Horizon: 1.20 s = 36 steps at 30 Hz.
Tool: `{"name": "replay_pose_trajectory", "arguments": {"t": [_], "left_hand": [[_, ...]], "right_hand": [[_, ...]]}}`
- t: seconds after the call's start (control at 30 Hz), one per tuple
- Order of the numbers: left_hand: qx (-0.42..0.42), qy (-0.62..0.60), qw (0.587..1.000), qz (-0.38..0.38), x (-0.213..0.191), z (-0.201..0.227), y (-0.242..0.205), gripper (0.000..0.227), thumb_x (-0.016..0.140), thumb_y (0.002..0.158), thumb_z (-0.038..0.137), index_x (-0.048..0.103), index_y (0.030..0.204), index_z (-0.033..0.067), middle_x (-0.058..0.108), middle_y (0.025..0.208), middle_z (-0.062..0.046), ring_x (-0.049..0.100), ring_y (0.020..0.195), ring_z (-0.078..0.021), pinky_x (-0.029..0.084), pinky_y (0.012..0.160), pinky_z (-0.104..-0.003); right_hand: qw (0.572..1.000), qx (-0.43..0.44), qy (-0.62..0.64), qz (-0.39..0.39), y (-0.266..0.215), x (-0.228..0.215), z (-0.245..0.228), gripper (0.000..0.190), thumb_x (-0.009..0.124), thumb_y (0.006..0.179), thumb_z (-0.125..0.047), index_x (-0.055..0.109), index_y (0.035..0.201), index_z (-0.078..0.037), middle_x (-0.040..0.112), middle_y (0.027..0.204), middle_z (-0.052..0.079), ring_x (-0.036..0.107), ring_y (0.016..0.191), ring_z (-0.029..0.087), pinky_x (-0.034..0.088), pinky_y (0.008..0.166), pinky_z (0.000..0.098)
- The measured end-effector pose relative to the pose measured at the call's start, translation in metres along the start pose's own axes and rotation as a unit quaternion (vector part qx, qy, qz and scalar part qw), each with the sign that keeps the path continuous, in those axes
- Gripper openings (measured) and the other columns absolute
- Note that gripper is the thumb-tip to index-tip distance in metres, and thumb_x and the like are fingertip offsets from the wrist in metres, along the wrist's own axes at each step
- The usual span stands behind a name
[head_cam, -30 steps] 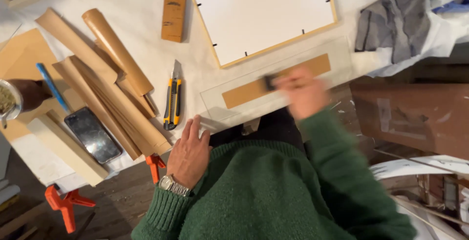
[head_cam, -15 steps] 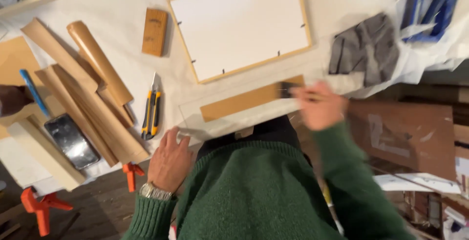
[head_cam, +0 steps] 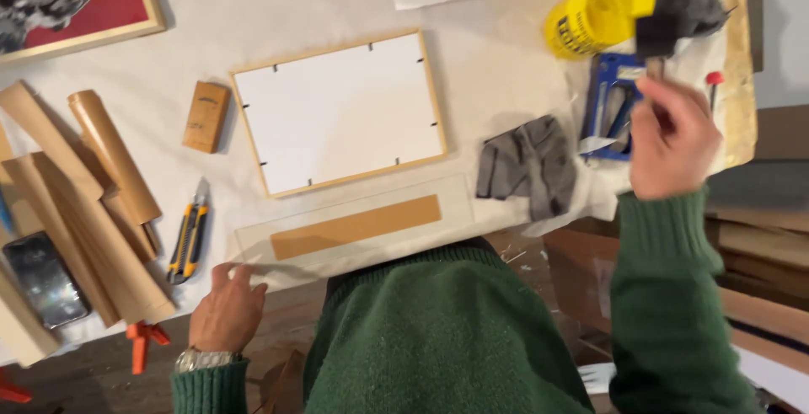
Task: Apply adhesive backing and tape to a picture frame and glass pane using glue and a foam brush.
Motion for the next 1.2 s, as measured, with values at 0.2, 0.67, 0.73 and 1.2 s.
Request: {"name": "replay_pose_trajectory", "arguments": {"t": [0.2, 0.67, 0.73, 1.2], "left_hand": [[-0.128, 0.002, 0.989, -0.077, 0.014, 0.006, -0.005, 0.047, 0.062, 0.098, 0.036, 0.057, 0.136, 0.0106, 0.039, 0.157, -0.018, 0.073, 0.103, -0.0433, 0.062, 0.086, -0.049], [-0.057, -0.081, 0.994, 0.043, 0.009, -0.008, -0.012, 0.045, 0.064, 0.091, 0.024, 0.056, 0.133, 0.0072, 0.051, 0.147, -0.019, 0.064, 0.113, -0.0446, 0.052, 0.096, -0.051], [-0.050, -0.080, 0.995, 0.044, 0.005, -0.010, -0.013, 0.044, 0.063, 0.092, 0.023, 0.056, 0.133, 0.0071, 0.056, 0.141, -0.019, 0.063, 0.113, -0.0447, 0.051, 0.096, -0.051], [0.008, -0.040, 0.999, -0.010, -0.009, -0.025, -0.004, 0.037, 0.059, 0.096, 0.025, 0.057, 0.128, 0.0065, 0.068, 0.120, -0.022, 0.071, 0.096, -0.0438, 0.056, 0.085, -0.052]], "right_hand": [[0.991, -0.098, -0.088, 0.011, 0.098, 0.014, 0.029, 0.021, 0.059, 0.108, 0.006, 0.071, 0.124, 0.003, 0.074, 0.115, 0.015, 0.075, 0.090, 0.019, 0.061, 0.081, 0.0288], [0.949, 0.195, 0.064, -0.240, -0.036, 0.094, 0.037, 0.022, 0.059, 0.104, -0.025, 0.068, 0.110, -0.006, 0.077, 0.101, 0.005, 0.066, 0.080, 0.010, 0.052, 0.066, 0.0239], [0.916, 0.278, 0.094, -0.272, -0.094, 0.124, 0.052, 0.024, 0.058, 0.102, -0.025, 0.068, 0.111, -0.005, 0.076, 0.107, 0.006, 0.067, 0.088, 0.011, 0.054, 0.073, 0.0273], [0.885, 0.405, 0.137, -0.182, -0.195, 0.190, 0.083, 0.026, 0.062, 0.100, -0.022, 0.064, 0.114, -0.001, 0.076, 0.112, 0.009, 0.068, 0.099, 0.014, 0.051, 0.081, 0.0280]]}}
Point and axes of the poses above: each hand's wrist, its own y-axis towards the middle knuckle, its own x-axis out of the palm, z = x × y, the point moved 6 cm from there along y, towards the middle knuckle
